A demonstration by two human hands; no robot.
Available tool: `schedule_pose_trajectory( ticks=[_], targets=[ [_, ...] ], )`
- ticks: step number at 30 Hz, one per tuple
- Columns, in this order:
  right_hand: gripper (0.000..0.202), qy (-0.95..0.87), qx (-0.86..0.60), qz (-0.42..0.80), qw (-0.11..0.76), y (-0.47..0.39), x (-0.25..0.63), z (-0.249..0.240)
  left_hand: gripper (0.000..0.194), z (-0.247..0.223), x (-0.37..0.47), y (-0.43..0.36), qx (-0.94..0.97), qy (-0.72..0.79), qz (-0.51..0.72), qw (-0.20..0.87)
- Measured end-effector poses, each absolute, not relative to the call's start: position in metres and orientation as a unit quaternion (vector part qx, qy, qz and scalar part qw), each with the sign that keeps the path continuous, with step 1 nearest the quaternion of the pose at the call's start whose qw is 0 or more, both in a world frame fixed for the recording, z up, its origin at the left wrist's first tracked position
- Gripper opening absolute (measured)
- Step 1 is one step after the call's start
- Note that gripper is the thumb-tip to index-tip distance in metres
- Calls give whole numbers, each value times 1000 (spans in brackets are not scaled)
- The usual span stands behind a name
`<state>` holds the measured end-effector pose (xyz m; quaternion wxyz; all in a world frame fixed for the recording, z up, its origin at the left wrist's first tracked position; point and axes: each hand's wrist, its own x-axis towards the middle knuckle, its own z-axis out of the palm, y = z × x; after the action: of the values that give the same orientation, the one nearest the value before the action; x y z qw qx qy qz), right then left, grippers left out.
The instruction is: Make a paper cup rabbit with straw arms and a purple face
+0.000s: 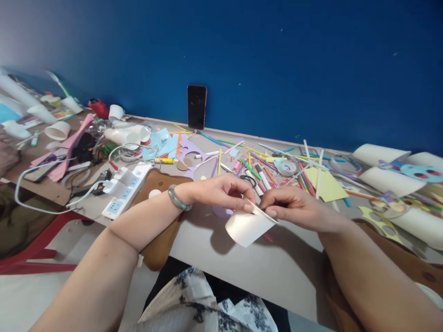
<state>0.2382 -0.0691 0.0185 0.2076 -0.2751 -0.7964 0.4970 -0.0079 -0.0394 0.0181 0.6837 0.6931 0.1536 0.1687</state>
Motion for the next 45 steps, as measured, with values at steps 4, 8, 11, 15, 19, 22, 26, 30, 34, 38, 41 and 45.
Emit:
schedule_pose_trajectory(
  ticks=[4, 8, 11, 15, 19, 22, 26, 30, 34, 38, 41, 45],
  targets=[
    [38, -796, -279, 481, 238, -69, 236, 14, 28, 15, -9, -38, 685, 165, 158, 692],
    [28, -808, -292, 425, 285, -72, 231, 16, 28, 10, -11, -37, 685, 181, 165, 686],
    [27, -818, -289, 408, 286, -71, 233, 18, 26, 11, -11, -38, 663, 182, 154, 710],
    [29, -842, -317, 370, 231, -63, 248, 24, 27, 15, -11, -38, 625, 190, 150, 742],
    [32, -794, -427, 272, 337, -64, 258, 30, 28, 16, -9, -33, 601, 237, 193, 739],
    [23, -811, -408, 184, 376, -75, 253, 31, 28, 13, -8, -30, 591, 277, 214, 727],
    [14, -891, -329, -19, 313, -84, 240, 24, 27, 6, -8, -26, 579, 281, 228, 730],
    [14, -902, -311, -113, 278, -82, 233, 15, 29, 3, -8, -23, 571, 272, 233, 739],
    [18, -896, -335, -91, 277, -79, 234, 11, 28, 2, -10, -21, 567, 260, 236, 745],
    [17, -894, -346, -58, 277, -80, 235, 12, 29, 1, -12, -21, 572, 242, 239, 747],
    [17, -893, -351, -43, 280, -82, 235, 13, 29, 0, -14, -21, 576, 235, 236, 746],
    [17, -889, -360, -16, 283, -84, 233, 14, 29, 1, -14, -21, 588, 233, 236, 738]
  ],
)
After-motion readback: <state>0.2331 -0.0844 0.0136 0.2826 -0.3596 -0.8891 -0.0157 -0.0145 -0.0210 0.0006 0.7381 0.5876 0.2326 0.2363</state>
